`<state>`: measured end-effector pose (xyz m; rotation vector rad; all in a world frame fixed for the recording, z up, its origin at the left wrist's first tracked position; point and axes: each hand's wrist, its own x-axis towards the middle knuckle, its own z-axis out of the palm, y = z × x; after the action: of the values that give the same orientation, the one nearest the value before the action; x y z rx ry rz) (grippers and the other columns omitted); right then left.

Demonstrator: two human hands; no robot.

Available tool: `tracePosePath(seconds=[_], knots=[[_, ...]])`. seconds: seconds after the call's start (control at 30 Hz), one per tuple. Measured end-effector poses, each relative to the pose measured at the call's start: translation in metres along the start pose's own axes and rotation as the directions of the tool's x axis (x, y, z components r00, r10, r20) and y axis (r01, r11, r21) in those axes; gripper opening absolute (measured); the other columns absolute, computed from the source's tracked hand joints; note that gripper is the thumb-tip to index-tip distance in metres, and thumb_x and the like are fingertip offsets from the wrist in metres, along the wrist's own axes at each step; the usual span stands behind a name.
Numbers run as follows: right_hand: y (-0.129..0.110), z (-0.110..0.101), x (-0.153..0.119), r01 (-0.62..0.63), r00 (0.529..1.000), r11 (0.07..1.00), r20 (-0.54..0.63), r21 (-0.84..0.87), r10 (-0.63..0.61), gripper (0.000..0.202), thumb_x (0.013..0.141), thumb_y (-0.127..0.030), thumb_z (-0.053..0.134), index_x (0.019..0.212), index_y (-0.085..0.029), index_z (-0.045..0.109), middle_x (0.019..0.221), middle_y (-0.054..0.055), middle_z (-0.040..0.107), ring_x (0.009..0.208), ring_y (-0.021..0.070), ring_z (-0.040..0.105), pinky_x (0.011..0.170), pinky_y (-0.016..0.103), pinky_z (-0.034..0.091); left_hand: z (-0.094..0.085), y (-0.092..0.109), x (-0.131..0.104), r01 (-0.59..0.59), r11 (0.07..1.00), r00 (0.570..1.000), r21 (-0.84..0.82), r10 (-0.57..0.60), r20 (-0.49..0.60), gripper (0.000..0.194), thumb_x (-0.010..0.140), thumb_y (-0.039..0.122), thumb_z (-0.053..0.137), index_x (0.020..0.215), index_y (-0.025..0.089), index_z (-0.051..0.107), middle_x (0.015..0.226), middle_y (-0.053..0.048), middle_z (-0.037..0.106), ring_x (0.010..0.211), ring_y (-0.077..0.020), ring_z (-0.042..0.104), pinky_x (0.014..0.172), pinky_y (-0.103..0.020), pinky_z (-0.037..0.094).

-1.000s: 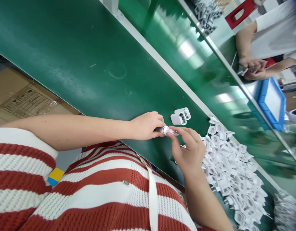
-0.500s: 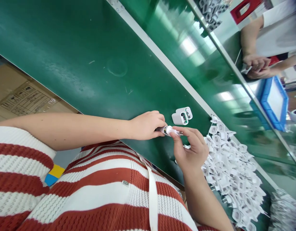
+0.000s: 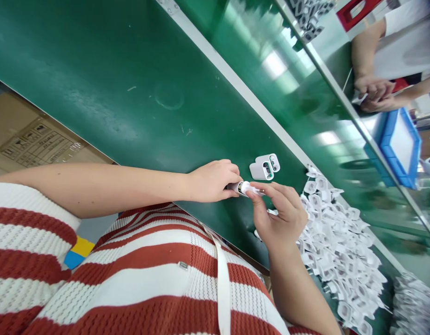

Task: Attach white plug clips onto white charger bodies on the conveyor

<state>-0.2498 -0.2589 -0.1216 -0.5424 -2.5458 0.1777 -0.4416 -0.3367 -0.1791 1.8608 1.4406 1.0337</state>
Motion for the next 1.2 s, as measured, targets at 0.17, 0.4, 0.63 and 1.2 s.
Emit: tracePosePath(seconds=[0.17, 0.4, 0.63, 1.2], knots=[[-0.001, -0.002, 0.003, 0.031, 0.996, 0.997, 0.092, -0.072, -0.024, 0.015, 0.09, -0.02, 0.074, 0.103, -0.028, 0.072, 0.092, 0.0, 0.079, 0.081, 0.0218, 0.071, 0.096, 0.044, 0.055, 0.001, 0.0, 0.0, -0.011, 1.0, 1.0, 0.0, 0.011, -0.015, 0.009, 0.092, 0.023, 0.073, 0.09, 0.014, 0.074, 0.102, -0.011, 0.071, 0.095, -0.0242, 0.063, 0.088, -0.036, 0.048], [-0.008, -0.009, 0.01, 0.087, 0.986, 0.978, 0.159, -0.187, -0.057, 0.015, 0.09, -0.018, 0.071, 0.101, -0.028, 0.072, 0.089, -0.001, 0.078, 0.081, 0.0216, 0.07, 0.106, 0.047, 0.049, 0.0, 0.0, -0.001, -0.003, 1.0, 1.0, -0.006, 0.003, -0.001, 0.009, 0.094, 0.023, 0.07, 0.093, 0.015, 0.074, 0.103, -0.011, 0.071, 0.096, -0.0251, 0.062, 0.09, -0.038, 0.047], [-0.003, 0.001, 0.001, 0.009, 0.998, 0.993, 0.071, -0.119, -0.001, 0.015, 0.089, -0.018, 0.072, 0.099, -0.028, 0.073, 0.09, -0.003, 0.08, 0.076, 0.0193, 0.072, 0.111, 0.049, 0.043, 0.0, 0.002, -0.001, 0.011, 1.0, 1.0, 0.017, -0.011, -0.008, 0.011, 0.094, 0.024, 0.07, 0.094, 0.014, 0.074, 0.105, -0.012, 0.071, 0.097, -0.0249, 0.061, 0.09, -0.037, 0.048], [0.021, -0.037, -0.054, -0.423, 0.894, 0.906, -0.171, -0.019, 0.414, 0.035, 0.096, -0.038, 0.068, 0.129, -0.028, 0.07, 0.113, 0.007, 0.079, 0.106, 0.0278, 0.07, 0.094, 0.045, 0.051, -0.061, -0.001, 0.047, 0.216, 0.974, 0.976, -0.068, -0.214, 0.033, 0.035, 0.083, 0.041, 0.077, 0.113, 0.022, 0.078, 0.103, -0.001, 0.077, 0.091, -0.0217, 0.069, 0.084, -0.033, 0.052]])
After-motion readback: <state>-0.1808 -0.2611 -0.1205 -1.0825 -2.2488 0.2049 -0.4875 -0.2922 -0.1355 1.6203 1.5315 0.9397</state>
